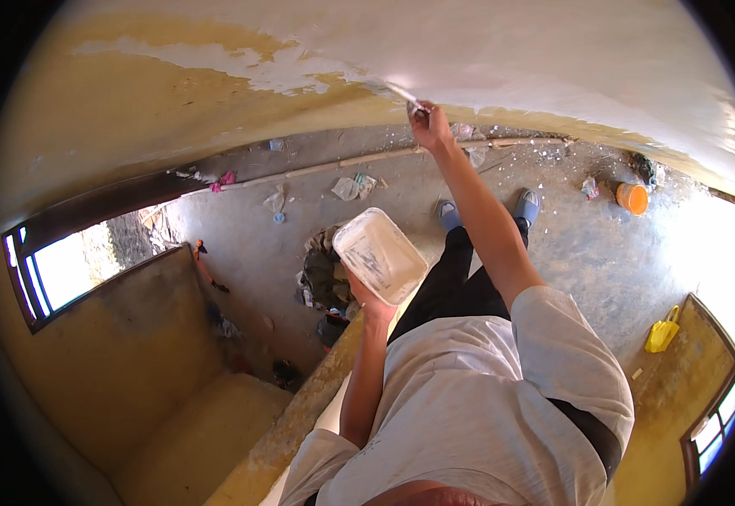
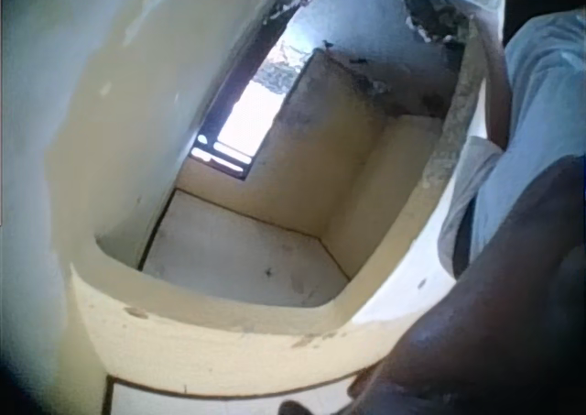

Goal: The person patches a damaged wall by dipping a putty knife into a container of white compound and spreading it over the surface of the wall.

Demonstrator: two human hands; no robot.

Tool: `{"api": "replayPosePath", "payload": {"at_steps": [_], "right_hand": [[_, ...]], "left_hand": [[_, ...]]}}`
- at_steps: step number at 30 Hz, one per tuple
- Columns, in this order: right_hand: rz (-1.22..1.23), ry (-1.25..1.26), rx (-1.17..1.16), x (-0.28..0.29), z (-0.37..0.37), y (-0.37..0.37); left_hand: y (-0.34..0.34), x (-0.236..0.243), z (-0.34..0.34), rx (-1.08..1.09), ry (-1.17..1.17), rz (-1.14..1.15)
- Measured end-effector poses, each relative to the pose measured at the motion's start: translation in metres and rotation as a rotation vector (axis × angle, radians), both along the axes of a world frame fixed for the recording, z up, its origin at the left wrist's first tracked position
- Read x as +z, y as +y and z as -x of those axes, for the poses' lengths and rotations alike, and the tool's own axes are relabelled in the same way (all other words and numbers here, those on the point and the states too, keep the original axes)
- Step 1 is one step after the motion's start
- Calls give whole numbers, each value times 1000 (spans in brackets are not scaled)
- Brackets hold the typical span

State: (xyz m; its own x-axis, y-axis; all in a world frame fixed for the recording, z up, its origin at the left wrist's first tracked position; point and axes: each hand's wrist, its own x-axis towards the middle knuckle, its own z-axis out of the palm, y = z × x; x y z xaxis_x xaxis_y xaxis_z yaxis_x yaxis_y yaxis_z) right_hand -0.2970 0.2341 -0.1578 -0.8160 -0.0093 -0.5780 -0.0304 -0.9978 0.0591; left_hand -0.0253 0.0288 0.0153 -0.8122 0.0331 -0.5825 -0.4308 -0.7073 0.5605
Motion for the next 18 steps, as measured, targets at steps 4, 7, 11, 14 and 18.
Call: {"api": "replayPosePath", "payload": {"at_steps": [4, 7, 11, 14, 18], "right_hand": [[4, 57, -135, -6, 4, 55], [49, -6, -249, 5, -18, 105], [9, 2, -375, 7, -73, 196], [-169, -40, -447, 28, -124, 236], [-475, 22, -240, 91, -193, 231]], "left_hand": [[3, 1, -2, 65, 11, 20], [7, 11, -1, 46, -5, -44], [13, 14, 13, -39, -1, -128], [32, 28, 23, -70, 10, -167], [53, 43, 40, -164, 85, -242]]}}
